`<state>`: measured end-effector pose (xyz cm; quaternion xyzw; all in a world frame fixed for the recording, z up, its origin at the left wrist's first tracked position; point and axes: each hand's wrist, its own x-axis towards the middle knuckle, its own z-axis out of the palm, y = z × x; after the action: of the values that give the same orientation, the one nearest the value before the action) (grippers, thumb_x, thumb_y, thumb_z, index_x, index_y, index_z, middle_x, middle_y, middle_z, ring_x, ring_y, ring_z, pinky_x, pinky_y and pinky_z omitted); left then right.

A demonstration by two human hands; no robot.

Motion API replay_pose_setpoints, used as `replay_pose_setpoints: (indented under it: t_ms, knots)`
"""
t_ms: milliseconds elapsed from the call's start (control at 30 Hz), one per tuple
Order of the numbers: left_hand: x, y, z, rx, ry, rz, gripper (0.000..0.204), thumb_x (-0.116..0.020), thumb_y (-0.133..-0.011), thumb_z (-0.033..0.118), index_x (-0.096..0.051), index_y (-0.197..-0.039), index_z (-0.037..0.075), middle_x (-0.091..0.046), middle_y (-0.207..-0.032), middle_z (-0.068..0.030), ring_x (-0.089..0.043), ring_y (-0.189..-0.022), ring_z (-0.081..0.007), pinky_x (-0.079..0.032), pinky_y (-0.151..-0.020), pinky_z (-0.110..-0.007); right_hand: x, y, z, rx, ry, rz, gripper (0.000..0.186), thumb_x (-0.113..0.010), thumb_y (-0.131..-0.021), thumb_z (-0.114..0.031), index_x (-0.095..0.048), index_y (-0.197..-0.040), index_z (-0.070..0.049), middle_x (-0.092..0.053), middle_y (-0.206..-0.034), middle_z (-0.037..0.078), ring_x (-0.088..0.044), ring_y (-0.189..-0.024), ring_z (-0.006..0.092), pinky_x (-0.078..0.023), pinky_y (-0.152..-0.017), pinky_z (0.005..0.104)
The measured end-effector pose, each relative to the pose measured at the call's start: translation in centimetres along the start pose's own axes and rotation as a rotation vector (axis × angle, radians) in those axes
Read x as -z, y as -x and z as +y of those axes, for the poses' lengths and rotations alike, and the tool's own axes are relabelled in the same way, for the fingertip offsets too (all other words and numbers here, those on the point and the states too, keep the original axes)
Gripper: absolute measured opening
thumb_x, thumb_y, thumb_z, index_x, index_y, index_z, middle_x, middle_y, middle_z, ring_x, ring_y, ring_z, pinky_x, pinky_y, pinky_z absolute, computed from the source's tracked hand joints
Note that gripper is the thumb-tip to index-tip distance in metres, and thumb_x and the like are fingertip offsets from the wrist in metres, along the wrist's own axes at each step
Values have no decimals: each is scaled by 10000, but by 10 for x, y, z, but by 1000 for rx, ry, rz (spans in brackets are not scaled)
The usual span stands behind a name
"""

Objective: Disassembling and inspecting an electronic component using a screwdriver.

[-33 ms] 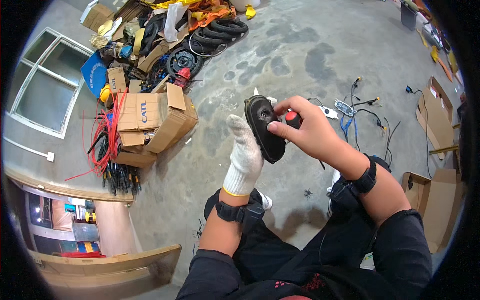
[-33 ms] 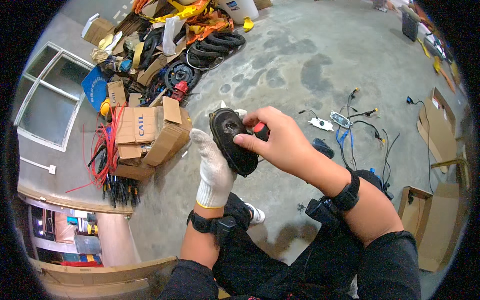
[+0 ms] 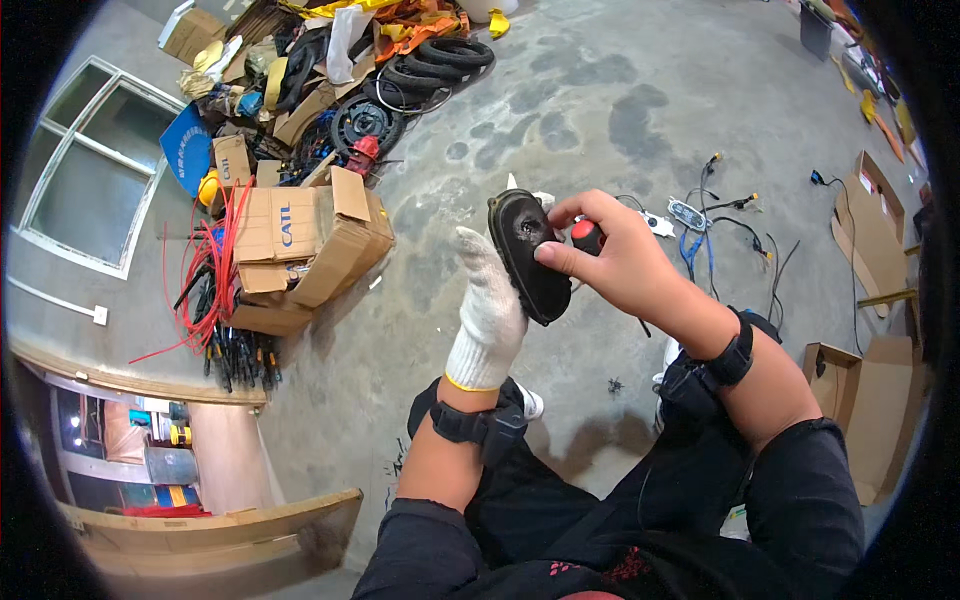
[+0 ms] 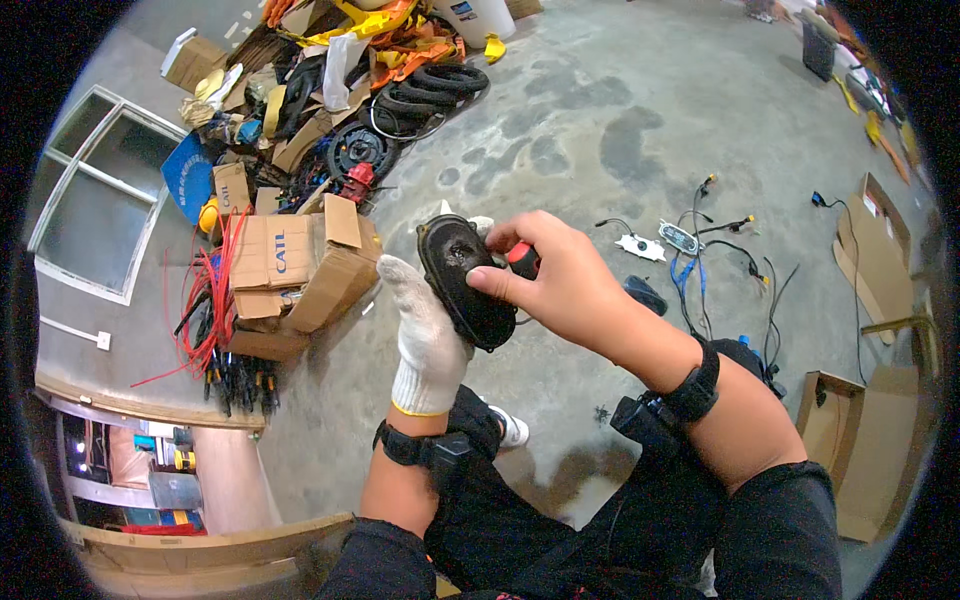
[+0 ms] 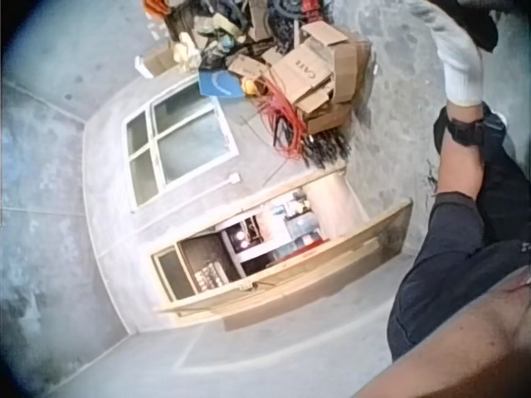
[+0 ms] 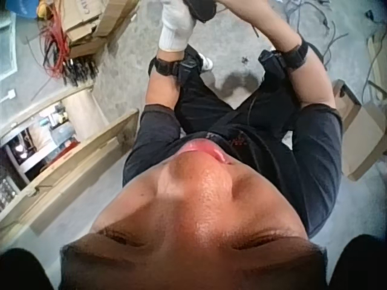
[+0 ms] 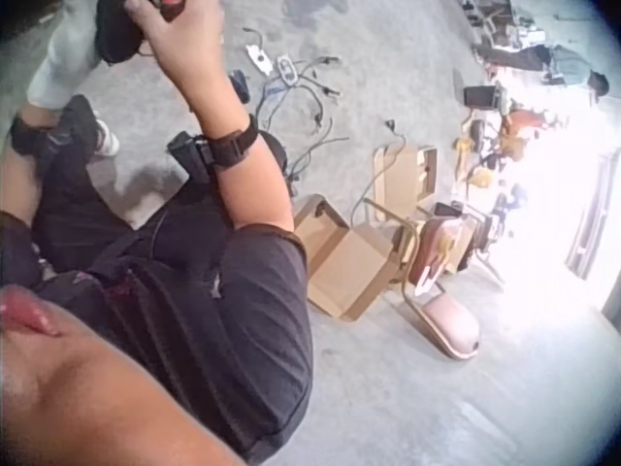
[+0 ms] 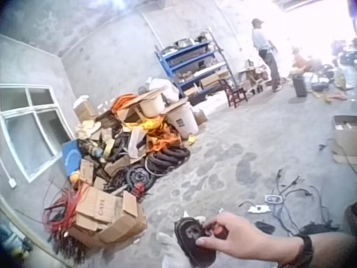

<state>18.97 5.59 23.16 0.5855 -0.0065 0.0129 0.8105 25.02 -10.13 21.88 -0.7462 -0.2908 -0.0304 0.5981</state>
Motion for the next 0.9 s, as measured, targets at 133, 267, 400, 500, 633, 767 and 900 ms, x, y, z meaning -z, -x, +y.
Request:
replay_pose_setpoints:
  t_ms: [133, 267, 400, 500, 633, 767, 900]
  knots:
    - [-10, -5, 2, 18, 204, -10, 980, -200, -915, 822, -443, -1464, 48, -583, -1356, -146, -583, -1224, -289, -479, -1056, -424, 7, 2, 2, -135, -39, 51, 582, -862, -769, -386, -641, -1136, 8, -675, -1011, 143, -647, -930, 224, -523, -846, 349]
    - [-17, -3, 1, 37, 285, 16, 943, -222, -938, 794, -480, -1424, 28, -609, -1325, -160, -603, -1198, -305, -496, -1039, -431, 17, 4, 3, -229, -113, -40, 672, -862, -761, -424, -611, -1199, 19, -680, -1074, 161, -650, -972, 245, -519, -878, 356]
    - [-21, 5, 0, 32, 292, 5, 936, -231, -941, 793, -501, -1392, 19, -613, -1327, -157, -600, -1197, -295, -478, -1057, -433, 21, 8, 2, -100, -59, -83, 714, -853, -769, -409, -587, -1289, 3, -680, -1134, 175, -645, -1084, 285, -500, -932, 361]
    - [-20, 8, 1, 20, 191, -48, 960, -227, -917, 816, -463, -1443, 48, -579, -1370, -106, -556, -1273, -254, -433, -1109, -404, 19, 16, -3, -36, -91, -34, 684, -845, -783, -388, -586, -1290, -10, -676, -1114, 156, -638, -1051, 249, -500, -921, 349]
    - [-22, 7, -3, -2, 275, -1, 960, -212, -952, 786, -549, -1358, -16, -569, -1393, -146, -592, -1208, -291, -438, -1092, -442, 18, 23, -8, -89, -124, -141, 483, -825, -827, -331, -677, -1181, -37, -667, -896, 72, -580, -806, 144, -503, -777, 310]
    - [-17, 6, -6, 38, 301, -21, 980, -243, -928, 811, -474, -1435, 5, -590, -1365, -107, -571, -1255, -266, -431, -1112, -419, 19, 21, -8, -244, -264, -278, 343, -806, -865, -275, -711, -1093, -37, -637, -805, -7, -545, -762, 70, -494, -709, 270]
    - [-6, 4, -8, 119, 368, -42, 1002, -211, -928, 814, -561, -1348, -26, -586, -1373, -151, -606, -1197, -291, -471, -1066, -427, 15, 17, -8, -289, -288, -320, 342, -805, -868, -273, -713, -1072, -14, -646, -818, -17, -547, -767, 68, -495, -709, 262]
